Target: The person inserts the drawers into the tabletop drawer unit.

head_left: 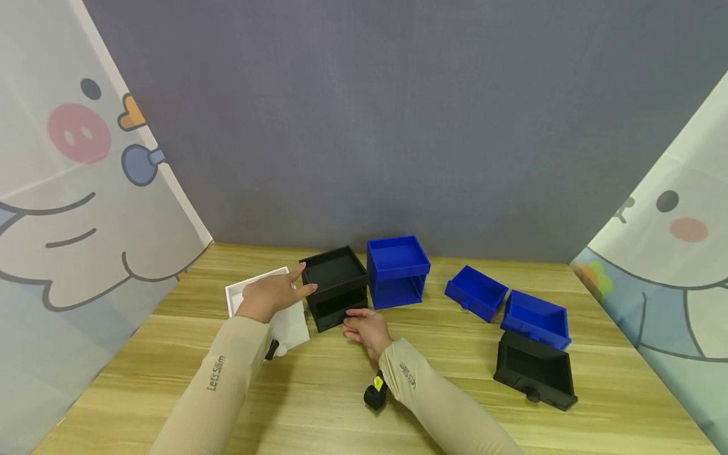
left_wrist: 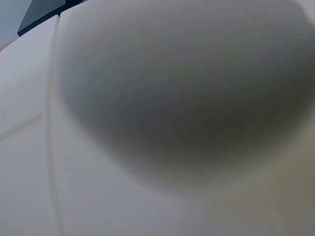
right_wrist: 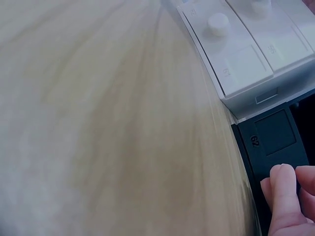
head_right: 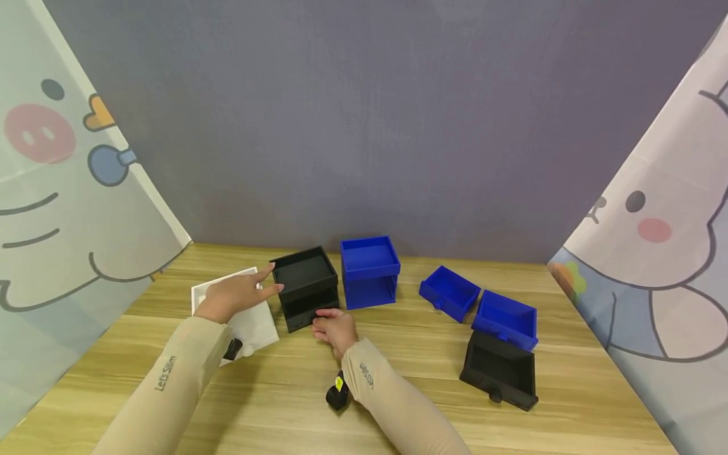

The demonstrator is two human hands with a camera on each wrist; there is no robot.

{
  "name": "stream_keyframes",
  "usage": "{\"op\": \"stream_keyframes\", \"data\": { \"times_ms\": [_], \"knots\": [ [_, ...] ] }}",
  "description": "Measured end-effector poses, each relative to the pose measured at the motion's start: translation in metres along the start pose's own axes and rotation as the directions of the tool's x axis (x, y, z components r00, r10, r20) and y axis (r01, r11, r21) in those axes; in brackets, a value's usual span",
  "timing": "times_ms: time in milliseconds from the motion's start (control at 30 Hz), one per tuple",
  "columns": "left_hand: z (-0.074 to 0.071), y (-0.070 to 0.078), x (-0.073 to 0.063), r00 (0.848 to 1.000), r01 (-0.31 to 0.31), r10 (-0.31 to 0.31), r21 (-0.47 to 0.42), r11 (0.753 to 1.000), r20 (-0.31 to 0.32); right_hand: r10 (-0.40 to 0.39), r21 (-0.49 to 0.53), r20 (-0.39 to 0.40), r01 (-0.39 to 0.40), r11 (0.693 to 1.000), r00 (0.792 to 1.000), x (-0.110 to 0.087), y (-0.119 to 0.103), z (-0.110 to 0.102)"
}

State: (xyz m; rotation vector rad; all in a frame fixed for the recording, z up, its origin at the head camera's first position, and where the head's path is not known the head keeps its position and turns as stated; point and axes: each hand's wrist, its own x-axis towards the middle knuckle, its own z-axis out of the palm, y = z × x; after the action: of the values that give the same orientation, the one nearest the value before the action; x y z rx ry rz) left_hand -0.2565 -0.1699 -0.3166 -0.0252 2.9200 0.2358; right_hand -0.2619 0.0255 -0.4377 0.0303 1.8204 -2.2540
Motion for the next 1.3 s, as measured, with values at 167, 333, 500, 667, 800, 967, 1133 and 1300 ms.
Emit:
{"op": "stream_keyframes", "data": {
  "times_ms": [167, 333, 500, 667, 800, 967, 1133, 1300],
  "knots": [
    [0.001, 0.001, 0.001, 1.0, -0.003, 0.003, 0.0, 1.0, 0.003, 0.003, -0.005, -0.015, -0.003, 1.0, 1.0, -0.002, -0.002, 0.0],
    [0.002, -0.001, 0.001, 1.0, 0.006, -0.006, -0.021, 1.0, 0.018, 0.008, -0.016, 0.004, -0.008, 1.0, 1.0, -0.007, -0.003, -0.006],
    [0.002, -0.002, 0.001, 1.0, -0.007, 0.008, -0.032, 0.999, 0.024, -0.004, -0.04, 0.013, 0.005, 0.999, 1.0, -0.016, -0.009, -0.019],
    [0.003, -0.003, 0.002, 1.0, -0.019, 0.02, -0.039, 0.999, 0.022, 0.002, -0.103, 0.041, 0.002, 0.995, 0.999, -0.029, -0.018, -0.039],
    [0.003, -0.003, 0.003, 0.999, -0.021, 0.023, -0.047, 0.999, 0.028, 0.014, -0.16, 0.077, -0.001, 0.987, 0.997, -0.041, -0.026, -0.06],
    [0.002, -0.003, 0.002, 0.999, -0.025, 0.027, -0.05, 0.998, 0.029, 0.017, -0.163, 0.093, -0.002, 0.987, 0.996, -0.054, -0.038, -0.091],
    [0.001, -0.004, 0.001, 0.999, -0.037, 0.038, -0.058, 0.998, 0.023, 0.004, -0.168, 0.082, 0.01, 0.986, 0.997, -0.062, -0.045, -0.113],
    [0.0, -0.005, 0.0, 0.999, -0.038, 0.039, -0.053, 0.998, 0.028, -0.011, -0.211, 0.062, 0.024, 0.977, 0.998, -0.072, -0.048, -0.128]
  ]
}}
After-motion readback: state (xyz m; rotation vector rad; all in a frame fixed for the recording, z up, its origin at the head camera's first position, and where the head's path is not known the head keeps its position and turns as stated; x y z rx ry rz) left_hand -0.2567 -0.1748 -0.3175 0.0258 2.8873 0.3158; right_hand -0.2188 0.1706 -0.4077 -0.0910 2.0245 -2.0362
